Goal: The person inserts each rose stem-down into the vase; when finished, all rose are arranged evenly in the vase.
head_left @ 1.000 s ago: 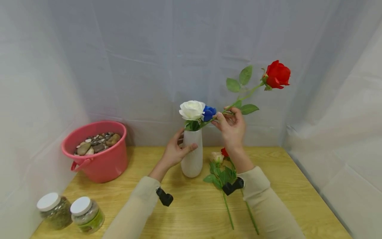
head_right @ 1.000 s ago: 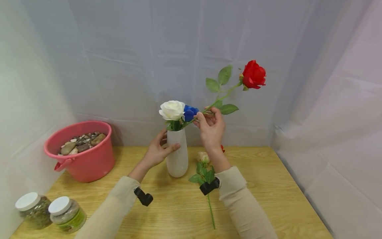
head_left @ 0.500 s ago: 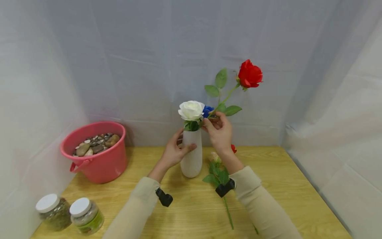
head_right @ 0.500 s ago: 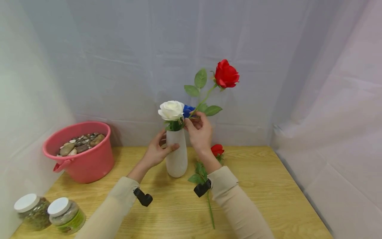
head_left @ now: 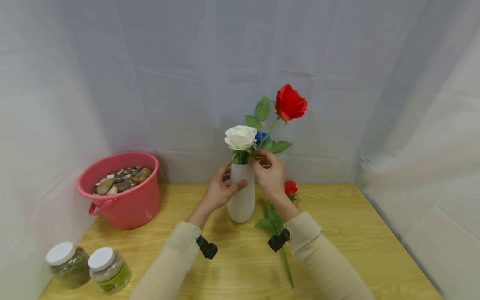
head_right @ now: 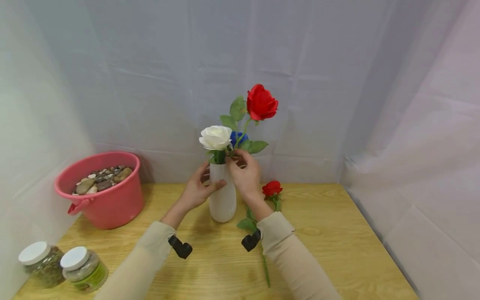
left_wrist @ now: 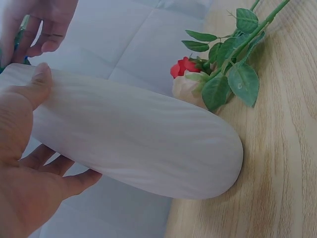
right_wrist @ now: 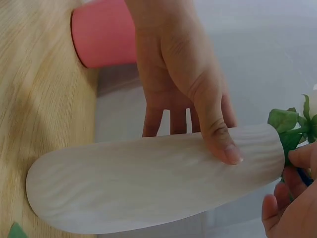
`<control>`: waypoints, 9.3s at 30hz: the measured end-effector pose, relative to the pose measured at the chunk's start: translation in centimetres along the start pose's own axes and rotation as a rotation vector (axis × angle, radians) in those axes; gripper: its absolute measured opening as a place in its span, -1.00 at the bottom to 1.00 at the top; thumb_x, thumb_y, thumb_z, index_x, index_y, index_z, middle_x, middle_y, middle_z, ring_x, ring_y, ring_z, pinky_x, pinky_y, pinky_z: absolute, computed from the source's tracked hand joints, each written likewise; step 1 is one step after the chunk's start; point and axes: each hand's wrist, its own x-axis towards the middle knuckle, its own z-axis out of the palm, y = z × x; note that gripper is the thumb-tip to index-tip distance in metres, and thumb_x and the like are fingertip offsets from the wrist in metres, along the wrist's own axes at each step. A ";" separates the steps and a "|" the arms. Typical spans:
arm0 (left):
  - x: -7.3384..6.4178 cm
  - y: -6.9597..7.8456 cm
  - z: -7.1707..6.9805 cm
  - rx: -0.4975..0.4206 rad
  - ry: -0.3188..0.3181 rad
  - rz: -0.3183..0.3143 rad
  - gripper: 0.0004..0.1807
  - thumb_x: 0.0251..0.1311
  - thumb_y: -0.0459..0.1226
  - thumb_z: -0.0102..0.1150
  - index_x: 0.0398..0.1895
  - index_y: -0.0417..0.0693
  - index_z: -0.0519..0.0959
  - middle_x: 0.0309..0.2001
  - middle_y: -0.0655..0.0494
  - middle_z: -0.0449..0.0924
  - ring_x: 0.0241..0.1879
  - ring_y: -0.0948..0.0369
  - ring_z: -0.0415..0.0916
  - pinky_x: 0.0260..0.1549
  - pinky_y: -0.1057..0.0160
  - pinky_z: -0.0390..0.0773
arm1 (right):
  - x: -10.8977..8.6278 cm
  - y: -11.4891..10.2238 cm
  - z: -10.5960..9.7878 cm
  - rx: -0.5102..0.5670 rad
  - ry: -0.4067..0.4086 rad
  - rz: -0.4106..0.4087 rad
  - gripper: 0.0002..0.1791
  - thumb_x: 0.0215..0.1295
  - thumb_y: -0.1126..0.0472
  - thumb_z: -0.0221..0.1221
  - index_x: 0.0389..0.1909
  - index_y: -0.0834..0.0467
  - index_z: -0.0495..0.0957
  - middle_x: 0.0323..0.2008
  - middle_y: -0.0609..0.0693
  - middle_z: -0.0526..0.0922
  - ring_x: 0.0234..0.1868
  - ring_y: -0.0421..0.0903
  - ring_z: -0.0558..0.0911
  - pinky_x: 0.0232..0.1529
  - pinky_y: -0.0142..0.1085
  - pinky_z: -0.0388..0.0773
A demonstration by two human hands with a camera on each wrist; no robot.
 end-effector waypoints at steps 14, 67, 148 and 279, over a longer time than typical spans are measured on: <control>0.2 -0.3 0.1 0.007 0.003 0.023 -0.06 0.36 -0.21 0.42 0.69 -0.06 0.11 0.50 -0.33 0.34 0.43 -0.32 0.40 0.30 -0.28 0.56 | -0.3 -1.4 -0.5 0.021 0.032 0.069 -0.56 0.38 0.01 0.38 0.20 0.10 0.72 0.10 0.17 0.66 -0.06 0.06 0.69 -0.25 -0.40 0.62; 0.1 -0.1 -0.1 0.026 -0.011 -0.025 0.00 0.37 -0.14 0.41 0.72 -0.04 0.03 0.55 -0.29 0.28 0.48 -0.26 0.36 0.35 -0.24 0.53 | 1.2 -0.4 -0.6 -0.109 -0.162 0.128 -0.67 0.34 0.10 0.32 -0.03 0.24 0.79 -0.01 0.19 0.79 0.00 0.13 0.72 -0.04 -0.13 0.70; 0.3 -0.5 0.0 0.037 -0.025 -0.029 -0.03 0.37 -0.09 0.42 0.71 0.04 0.08 0.50 -0.26 0.35 0.45 -0.25 0.41 0.35 -0.25 0.52 | -8.2 14.6 -16.2 -0.193 -0.497 0.577 -0.31 0.20 0.53 0.32 0.37 0.57 0.37 -0.20 0.23 0.66 -0.41 -0.09 0.67 -0.39 -0.20 0.73; 0.4 -0.3 -0.3 0.032 -0.011 -0.037 -0.03 0.35 -0.14 0.43 0.68 -0.15 0.11 0.49 -0.34 0.36 0.43 -0.28 0.42 0.37 -0.22 0.52 | 2.7 -3.8 -5.2 0.438 0.110 -0.401 -0.25 0.37 0.56 0.22 0.51 0.13 0.24 -0.09 -0.03 0.66 -0.18 -0.01 0.76 -0.16 -0.21 0.80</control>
